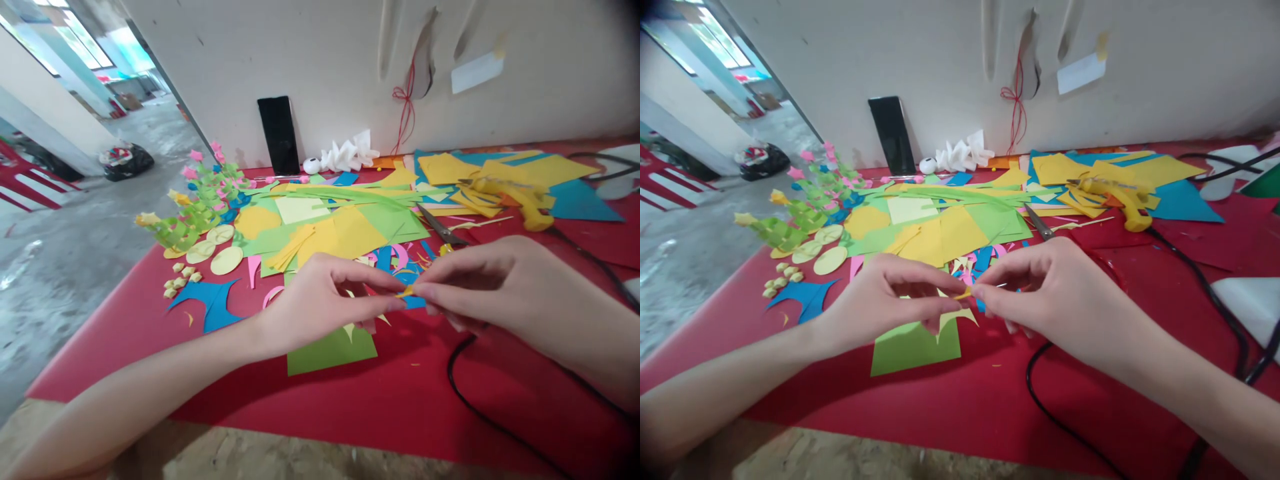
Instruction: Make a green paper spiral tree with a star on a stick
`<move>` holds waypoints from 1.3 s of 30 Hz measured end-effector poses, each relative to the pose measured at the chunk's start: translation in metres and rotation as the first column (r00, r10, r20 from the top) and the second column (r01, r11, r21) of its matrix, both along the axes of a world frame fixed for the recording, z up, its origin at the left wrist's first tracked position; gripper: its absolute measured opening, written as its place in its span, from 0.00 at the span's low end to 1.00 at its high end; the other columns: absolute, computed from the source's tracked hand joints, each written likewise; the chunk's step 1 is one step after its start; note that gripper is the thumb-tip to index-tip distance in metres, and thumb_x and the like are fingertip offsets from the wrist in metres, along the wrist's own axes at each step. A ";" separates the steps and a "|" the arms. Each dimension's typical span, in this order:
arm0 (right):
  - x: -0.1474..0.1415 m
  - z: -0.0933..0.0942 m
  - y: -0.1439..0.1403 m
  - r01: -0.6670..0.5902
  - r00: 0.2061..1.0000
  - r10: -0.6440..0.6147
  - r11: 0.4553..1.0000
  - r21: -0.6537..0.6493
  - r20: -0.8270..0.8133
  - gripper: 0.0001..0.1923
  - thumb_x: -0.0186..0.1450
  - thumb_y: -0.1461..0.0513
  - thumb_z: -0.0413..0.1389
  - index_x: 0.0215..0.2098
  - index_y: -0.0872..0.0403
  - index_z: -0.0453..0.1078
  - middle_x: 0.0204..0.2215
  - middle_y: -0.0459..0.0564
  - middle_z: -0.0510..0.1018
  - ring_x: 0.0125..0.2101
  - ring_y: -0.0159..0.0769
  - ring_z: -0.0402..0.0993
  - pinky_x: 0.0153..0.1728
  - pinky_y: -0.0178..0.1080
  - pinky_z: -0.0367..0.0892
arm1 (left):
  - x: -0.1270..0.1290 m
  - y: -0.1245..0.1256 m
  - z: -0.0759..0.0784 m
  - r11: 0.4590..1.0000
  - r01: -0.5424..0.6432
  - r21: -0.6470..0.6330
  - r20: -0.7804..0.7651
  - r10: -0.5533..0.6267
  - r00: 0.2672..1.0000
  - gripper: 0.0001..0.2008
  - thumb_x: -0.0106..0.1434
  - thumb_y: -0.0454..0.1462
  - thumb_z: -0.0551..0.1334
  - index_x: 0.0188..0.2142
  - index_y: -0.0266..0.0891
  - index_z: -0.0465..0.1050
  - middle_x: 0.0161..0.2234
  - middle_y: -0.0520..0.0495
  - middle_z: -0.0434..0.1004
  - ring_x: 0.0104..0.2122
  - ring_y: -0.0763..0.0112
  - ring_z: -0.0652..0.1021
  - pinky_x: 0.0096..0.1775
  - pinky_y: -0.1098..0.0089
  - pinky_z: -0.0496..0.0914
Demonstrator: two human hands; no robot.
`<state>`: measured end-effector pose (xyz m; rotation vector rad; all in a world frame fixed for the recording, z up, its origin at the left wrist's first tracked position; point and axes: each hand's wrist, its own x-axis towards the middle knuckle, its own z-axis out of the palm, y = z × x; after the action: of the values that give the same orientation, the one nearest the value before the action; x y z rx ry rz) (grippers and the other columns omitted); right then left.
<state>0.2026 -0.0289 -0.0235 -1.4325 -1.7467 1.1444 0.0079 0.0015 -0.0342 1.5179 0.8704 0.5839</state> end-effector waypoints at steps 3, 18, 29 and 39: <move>-0.001 -0.004 0.000 0.000 1.000 0.000 1.000 -0.006 0.023 0.10 0.57 0.57 0.57 0.23 0.54 0.74 0.11 0.43 0.70 0.12 0.25 0.63 0.12 0.25 0.58 | 0.000 -0.001 -0.001 0.988 -0.008 0.154 -0.025 0.012 1.000 0.07 0.56 0.35 0.63 0.34 0.40 0.79 0.27 0.49 0.79 0.17 0.77 0.74 0.20 0.78 0.68; 0.004 0.001 -0.001 -0.023 0.993 -0.010 0.963 0.267 0.120 0.03 0.55 0.60 0.59 0.26 0.47 0.75 0.18 0.39 0.75 0.16 0.25 0.68 0.13 0.23 0.62 | -0.001 0.004 0.000 0.994 0.000 -0.113 0.034 0.004 0.999 0.05 0.53 0.36 0.65 0.29 0.38 0.79 0.15 0.53 0.72 0.15 0.80 0.70 0.21 0.79 0.67; 0.008 0.004 0.001 -0.060 0.998 0.059 0.987 0.149 0.014 0.03 0.55 0.58 0.61 0.28 0.48 0.75 0.18 0.40 0.74 0.16 0.23 0.67 0.14 0.22 0.63 | -0.002 0.004 -0.001 0.926 0.132 -0.355 0.224 -0.052 0.973 0.04 0.56 0.31 0.63 0.29 0.37 0.78 0.22 0.53 0.79 0.14 0.81 0.74 0.18 0.83 0.68; 0.002 0.004 0.000 -0.066 0.978 0.034 0.987 -0.149 -0.207 0.05 0.53 0.60 0.63 0.30 0.49 0.73 0.15 0.40 0.72 0.13 0.24 0.67 0.14 0.24 0.64 | -0.005 0.003 -0.008 0.936 0.121 -0.331 0.256 -0.035 0.966 0.03 0.55 0.35 0.65 0.29 0.39 0.78 0.23 0.54 0.79 0.08 0.89 0.65 0.11 0.86 0.57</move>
<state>0.2050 -0.0286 -0.0198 -1.3127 -1.5883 1.4286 0.0031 0.0045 -0.0422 1.1284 0.6750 0.5170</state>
